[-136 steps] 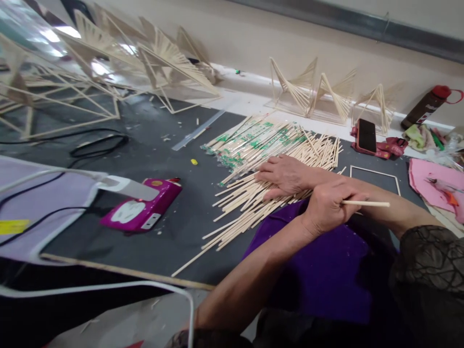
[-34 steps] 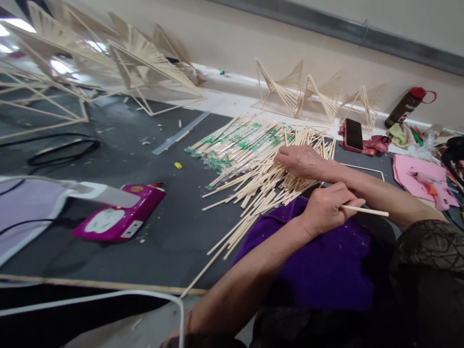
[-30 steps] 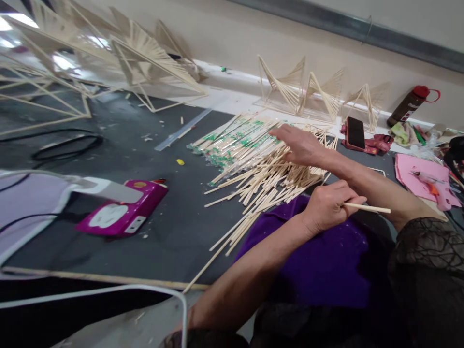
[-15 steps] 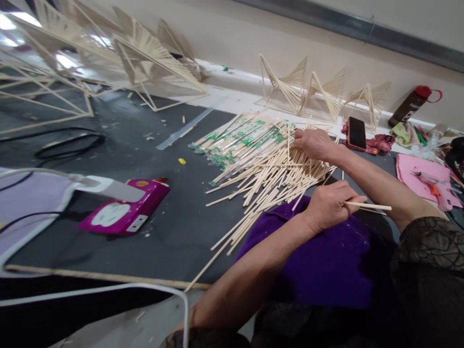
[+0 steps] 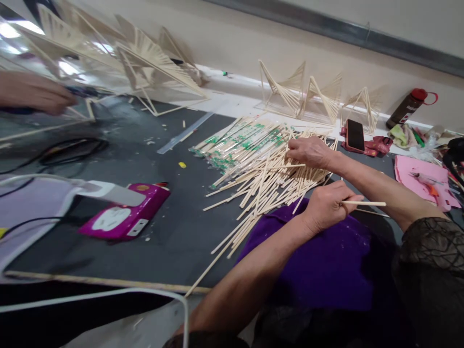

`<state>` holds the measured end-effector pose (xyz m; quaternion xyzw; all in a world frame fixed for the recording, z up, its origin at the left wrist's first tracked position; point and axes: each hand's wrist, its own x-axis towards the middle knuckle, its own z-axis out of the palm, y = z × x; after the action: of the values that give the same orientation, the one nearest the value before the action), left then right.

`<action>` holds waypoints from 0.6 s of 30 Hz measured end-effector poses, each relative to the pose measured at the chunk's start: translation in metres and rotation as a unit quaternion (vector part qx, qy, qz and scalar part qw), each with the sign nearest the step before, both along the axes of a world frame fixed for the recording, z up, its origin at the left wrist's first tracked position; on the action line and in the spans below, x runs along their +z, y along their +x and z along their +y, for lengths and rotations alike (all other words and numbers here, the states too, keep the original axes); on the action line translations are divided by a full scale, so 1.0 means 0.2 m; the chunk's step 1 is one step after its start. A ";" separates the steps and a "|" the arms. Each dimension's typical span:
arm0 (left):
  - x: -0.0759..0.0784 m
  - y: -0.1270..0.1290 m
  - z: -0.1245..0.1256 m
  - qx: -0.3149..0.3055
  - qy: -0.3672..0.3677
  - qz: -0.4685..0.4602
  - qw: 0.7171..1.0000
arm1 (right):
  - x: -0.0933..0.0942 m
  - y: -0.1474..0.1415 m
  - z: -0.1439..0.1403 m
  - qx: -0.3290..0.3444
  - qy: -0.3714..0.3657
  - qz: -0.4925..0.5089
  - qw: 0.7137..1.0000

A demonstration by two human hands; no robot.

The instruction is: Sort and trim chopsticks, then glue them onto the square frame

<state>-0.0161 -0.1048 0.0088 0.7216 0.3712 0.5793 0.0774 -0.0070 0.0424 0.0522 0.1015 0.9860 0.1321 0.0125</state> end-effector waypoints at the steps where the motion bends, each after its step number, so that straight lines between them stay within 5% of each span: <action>1: 0.00 0.00 0.00 0.000 0.001 -0.005 1.000 | 0.00 0.00 0.00 -0.011 -0.012 0.023 1.000; 6: 0.00 0.00 0.00 -0.004 -0.023 0.001 1.000 | 0.06 -0.03 0.04 -0.028 -0.096 0.181 0.978; 12: 0.00 -0.01 0.00 -0.006 -0.045 0.016 0.999 | 0.17 -0.04 0.06 -0.001 -0.228 0.328 0.917; 15: 0.01 -0.01 0.00 -0.021 -0.065 -0.008 0.998 | 0.22 -0.01 0.03 -0.052 -0.326 0.412 0.849; 18: 0.04 -0.03 0.00 -0.040 -0.122 -0.074 0.989 | 0.26 0.03 -0.01 -0.137 -0.430 0.504 0.736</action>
<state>-0.0213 -0.1043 0.0164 0.6764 0.4025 0.5781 0.2152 -0.0002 0.0404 0.1050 0.2712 0.7752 -0.3796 -0.4258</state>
